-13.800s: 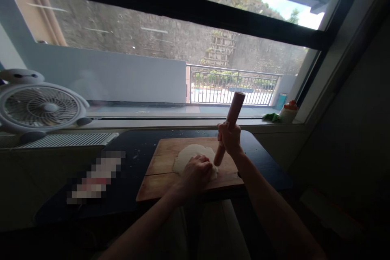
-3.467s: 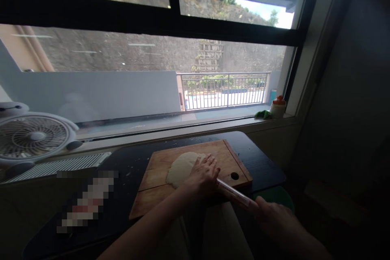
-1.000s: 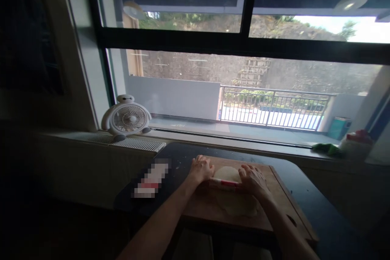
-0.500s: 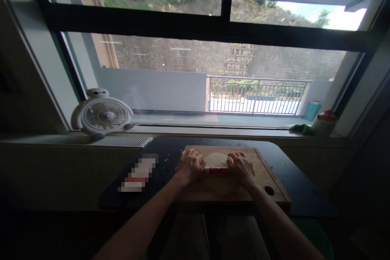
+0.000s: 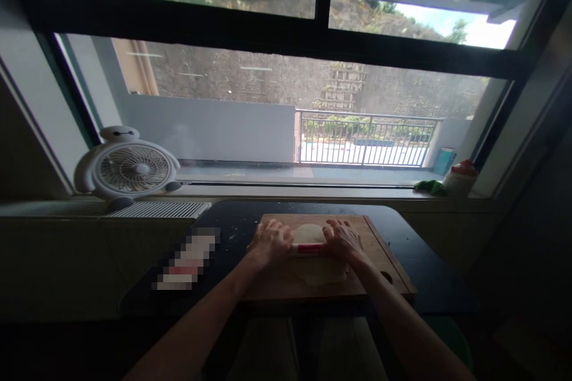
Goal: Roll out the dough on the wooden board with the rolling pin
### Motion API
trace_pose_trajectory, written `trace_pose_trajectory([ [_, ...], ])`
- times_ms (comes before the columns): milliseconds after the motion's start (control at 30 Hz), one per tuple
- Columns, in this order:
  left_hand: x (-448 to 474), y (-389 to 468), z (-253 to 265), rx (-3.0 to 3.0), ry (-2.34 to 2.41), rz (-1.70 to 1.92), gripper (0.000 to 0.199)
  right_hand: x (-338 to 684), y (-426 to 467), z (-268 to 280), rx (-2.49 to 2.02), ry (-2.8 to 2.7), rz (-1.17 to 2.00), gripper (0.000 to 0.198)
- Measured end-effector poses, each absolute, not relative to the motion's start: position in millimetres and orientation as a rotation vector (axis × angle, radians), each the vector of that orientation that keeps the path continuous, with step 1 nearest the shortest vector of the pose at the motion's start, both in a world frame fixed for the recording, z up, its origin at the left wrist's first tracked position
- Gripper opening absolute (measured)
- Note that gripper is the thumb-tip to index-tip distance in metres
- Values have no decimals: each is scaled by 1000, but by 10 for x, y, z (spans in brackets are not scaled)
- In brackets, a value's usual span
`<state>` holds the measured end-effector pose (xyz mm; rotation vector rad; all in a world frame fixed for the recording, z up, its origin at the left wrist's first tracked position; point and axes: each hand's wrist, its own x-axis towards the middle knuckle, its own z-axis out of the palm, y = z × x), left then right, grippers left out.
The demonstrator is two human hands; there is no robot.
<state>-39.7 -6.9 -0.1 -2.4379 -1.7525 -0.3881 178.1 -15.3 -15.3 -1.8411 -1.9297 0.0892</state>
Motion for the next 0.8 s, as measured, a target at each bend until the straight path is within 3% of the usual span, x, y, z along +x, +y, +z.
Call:
trace_pose_trajectory([
  [200,-420,-487,-121,-2398,-1504,-574,38,1722,-596,-242,-1722,-1933,-151,35],
  [600,-248,624,16,-2352,-1886,-366,45,1826,389,-16,-1980,-1905,114,38],
  [800,-270,401,-2,-2396,-1842,-347,43,1845,222,-69,-1947,-1887,142,41],
])
